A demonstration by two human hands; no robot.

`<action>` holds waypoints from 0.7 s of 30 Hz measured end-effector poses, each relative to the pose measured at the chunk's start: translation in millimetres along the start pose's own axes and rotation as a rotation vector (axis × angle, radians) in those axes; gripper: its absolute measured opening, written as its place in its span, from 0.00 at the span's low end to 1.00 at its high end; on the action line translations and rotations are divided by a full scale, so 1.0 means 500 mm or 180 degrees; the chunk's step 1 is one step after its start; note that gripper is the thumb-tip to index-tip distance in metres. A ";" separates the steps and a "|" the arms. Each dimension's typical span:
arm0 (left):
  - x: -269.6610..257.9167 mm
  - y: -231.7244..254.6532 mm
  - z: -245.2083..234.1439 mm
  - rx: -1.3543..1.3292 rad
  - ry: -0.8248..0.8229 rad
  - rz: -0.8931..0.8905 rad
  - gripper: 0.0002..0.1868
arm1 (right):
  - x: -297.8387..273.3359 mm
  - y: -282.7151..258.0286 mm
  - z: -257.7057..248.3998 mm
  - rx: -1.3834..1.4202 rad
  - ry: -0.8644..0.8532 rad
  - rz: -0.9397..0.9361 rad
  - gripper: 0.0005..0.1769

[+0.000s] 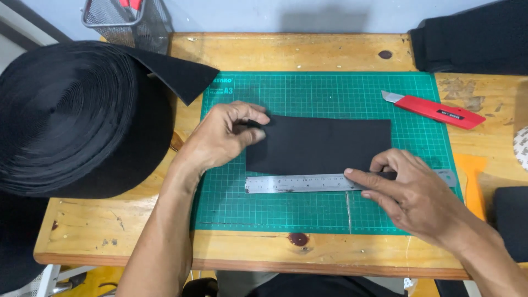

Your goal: The person measures a rectangular piece of black fabric using a metal ruler on a green cutting mat. They then use a red utility knife to cut the fabric along the ruler's edge, creating a straight cut.

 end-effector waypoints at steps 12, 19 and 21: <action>-0.025 0.016 -0.019 0.1530 -0.0559 -0.0108 0.29 | -0.049 -0.067 0.027 -0.0698 0.0434 0.0516 0.37; -0.015 0.002 -0.005 0.1430 -0.0888 -0.0218 0.28 | -0.042 0.007 0.017 -0.0438 0.0076 0.1437 0.37; -0.013 0.007 -0.003 0.1435 -0.0954 -0.0244 0.28 | -0.041 0.033 -0.036 0.0261 0.0283 0.2737 0.30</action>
Point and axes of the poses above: each hand's wrist, its own x-axis towards the middle knuckle, its own z-axis out of the palm, y = z × x, the point moved 7 cm from there along x, towards the middle knuckle, and after that the axes turned 2 degrees about -y, right-handed, at the moved point
